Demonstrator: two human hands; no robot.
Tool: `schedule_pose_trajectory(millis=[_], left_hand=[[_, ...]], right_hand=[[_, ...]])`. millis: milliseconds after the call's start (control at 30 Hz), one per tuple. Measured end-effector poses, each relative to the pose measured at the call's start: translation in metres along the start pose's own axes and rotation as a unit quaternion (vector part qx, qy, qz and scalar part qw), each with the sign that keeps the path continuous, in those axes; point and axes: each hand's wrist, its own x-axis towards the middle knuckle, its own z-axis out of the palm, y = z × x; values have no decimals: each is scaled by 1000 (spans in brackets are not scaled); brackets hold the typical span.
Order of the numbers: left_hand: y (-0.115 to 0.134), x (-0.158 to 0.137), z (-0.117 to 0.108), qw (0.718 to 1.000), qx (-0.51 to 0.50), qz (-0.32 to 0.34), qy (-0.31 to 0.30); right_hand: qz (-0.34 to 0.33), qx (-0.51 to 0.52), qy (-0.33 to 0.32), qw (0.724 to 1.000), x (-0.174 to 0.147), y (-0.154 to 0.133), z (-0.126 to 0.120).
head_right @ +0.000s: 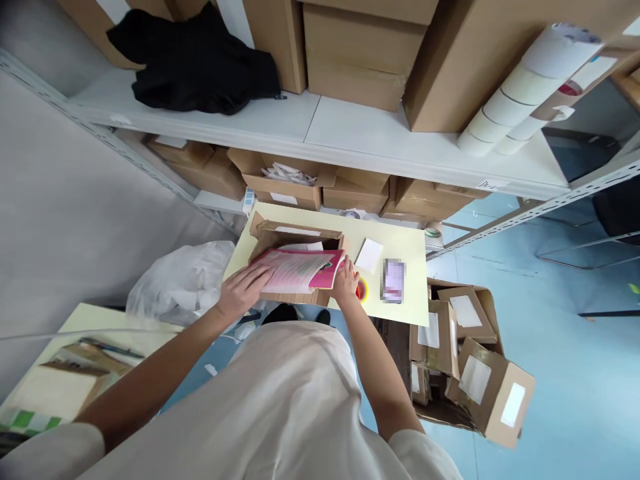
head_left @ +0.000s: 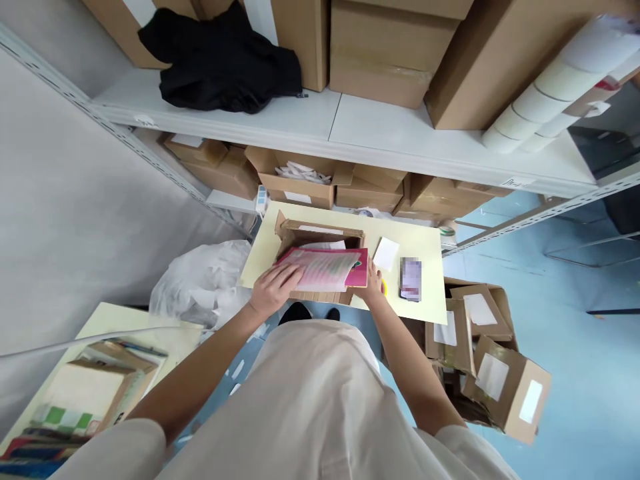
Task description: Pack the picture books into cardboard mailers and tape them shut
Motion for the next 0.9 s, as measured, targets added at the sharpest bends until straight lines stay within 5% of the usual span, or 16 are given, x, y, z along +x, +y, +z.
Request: schedule_pose_trajectory(millis=[233, 367, 533, 767, 900], left_hand=[[2, 42, -27, 977, 64, -125, -164], [-17, 84, -37, 955, 84, -102, -265], [-35, 124, -22, 929, -23, -38, -367], [-25, 164, 8, 887, 5, -83, -454], [-44, 165, 19, 845, -62, -84, -524]], right_hand=[[42, 88, 27, 995, 1, -9, -10], [44, 98, 33, 994, 3, -12, -10], [64, 94, 32, 993, 9, -16, -10], [88, 88, 38, 991, 13, -14, -8], [101, 71, 32, 992, 17, -17, -6]])
